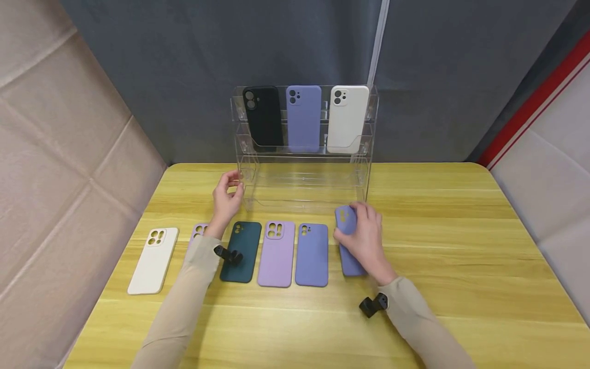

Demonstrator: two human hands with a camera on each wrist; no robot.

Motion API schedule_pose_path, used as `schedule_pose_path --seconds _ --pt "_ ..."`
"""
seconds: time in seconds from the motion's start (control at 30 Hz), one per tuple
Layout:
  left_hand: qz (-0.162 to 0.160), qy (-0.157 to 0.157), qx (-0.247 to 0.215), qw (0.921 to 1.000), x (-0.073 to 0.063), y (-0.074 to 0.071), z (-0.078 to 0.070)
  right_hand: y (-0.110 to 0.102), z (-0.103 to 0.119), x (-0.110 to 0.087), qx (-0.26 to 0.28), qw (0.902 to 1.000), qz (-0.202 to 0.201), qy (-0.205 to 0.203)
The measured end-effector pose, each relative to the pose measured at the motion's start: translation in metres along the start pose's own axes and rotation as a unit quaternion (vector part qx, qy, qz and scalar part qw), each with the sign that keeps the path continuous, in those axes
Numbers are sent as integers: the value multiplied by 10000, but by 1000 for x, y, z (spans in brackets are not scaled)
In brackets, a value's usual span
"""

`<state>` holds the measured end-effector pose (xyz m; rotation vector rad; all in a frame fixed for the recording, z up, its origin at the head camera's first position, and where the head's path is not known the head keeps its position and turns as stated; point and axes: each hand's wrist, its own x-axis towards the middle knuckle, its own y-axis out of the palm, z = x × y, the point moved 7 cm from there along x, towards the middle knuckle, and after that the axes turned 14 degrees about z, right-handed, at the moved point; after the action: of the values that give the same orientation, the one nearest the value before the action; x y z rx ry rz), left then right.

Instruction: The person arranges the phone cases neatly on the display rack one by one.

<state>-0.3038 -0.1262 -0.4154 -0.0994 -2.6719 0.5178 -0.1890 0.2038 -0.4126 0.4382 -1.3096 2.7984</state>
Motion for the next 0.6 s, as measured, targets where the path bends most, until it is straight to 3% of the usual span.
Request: schedule_pose_path --seconds 0.23,0.47,0.6 --pt "-21 70 1 10000 0 1 -4 -11 21 20 197 9994 -131 -245" --pt "13 150 108 9998 -7 -3 -38 -22 48 46 373 9957 -479 -694" --pt "4 170 118 9998 -8 -4 -42 -24 60 59 487 9936 -589 -826"
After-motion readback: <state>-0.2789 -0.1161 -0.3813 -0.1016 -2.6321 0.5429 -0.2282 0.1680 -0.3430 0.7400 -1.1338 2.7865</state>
